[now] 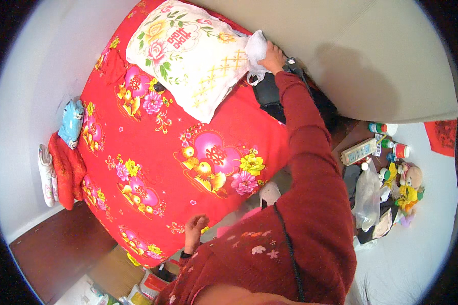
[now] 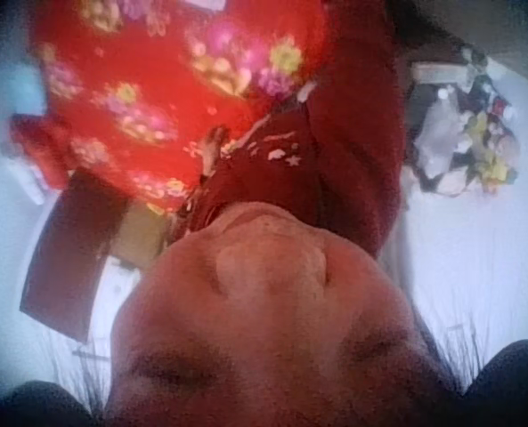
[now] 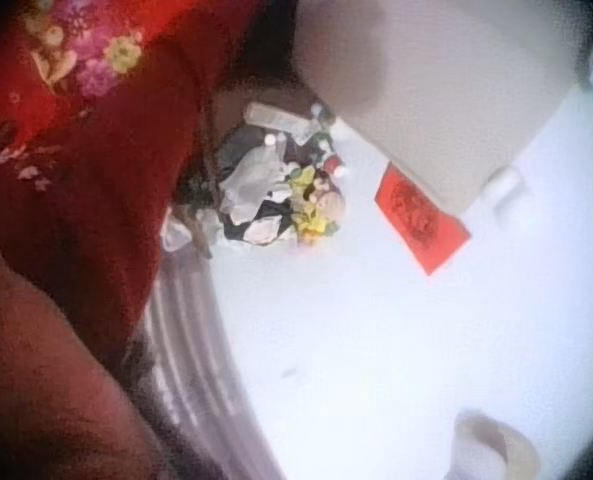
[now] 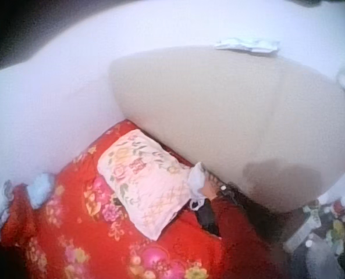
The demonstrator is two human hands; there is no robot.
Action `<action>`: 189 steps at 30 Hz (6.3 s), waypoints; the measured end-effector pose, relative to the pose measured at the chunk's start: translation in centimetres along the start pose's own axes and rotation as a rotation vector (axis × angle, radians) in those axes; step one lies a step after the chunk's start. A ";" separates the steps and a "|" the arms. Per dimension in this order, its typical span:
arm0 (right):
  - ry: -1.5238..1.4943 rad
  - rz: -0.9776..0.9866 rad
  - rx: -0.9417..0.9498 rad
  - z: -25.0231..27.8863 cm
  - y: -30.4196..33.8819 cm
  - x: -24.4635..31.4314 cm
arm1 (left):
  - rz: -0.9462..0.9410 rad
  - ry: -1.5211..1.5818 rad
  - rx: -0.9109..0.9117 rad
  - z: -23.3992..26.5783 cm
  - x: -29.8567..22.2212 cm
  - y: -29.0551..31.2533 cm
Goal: The person enters a bedroom and organizes items on a bed with a red floral cover. They handle white plastic bags, a black garment, and a patterned pillow, moving them between the bed and a nearby wooden chair. The person smooths the bedspread and adjusts the pillow before the clip ends.
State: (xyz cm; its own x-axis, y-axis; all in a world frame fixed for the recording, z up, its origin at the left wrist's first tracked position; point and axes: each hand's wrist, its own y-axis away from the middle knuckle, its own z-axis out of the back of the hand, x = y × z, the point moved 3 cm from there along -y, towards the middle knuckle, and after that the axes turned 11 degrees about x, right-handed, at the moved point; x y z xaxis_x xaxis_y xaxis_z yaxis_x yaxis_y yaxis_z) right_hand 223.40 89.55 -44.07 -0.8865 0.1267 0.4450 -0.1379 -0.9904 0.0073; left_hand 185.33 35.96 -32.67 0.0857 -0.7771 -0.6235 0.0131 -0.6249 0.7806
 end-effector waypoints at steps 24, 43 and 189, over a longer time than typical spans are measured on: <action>-1.468 -0.107 1.083 7.4 39.9 8.5 | -0.262 -0.002 0.622 -11.5 -14.6 -7.7; -2.201 0.098 0.729 18.8 41.5 27.1 | -0.515 0.178 0.853 -0.4 -18.0 8.3; -1.564 -0.479 0.169 4.2 24.3 1.1 | 0.059 0.341 0.114 2.5 0.6 4.4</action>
State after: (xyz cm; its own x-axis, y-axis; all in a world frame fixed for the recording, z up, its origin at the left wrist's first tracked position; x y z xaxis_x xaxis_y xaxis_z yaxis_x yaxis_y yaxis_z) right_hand 220.97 65.41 -39.65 0.5142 0.3334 0.7902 -0.1120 -0.8873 0.4473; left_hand 182.93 32.60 -29.71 0.4103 -0.7545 -0.5122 -0.1116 -0.5990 0.7930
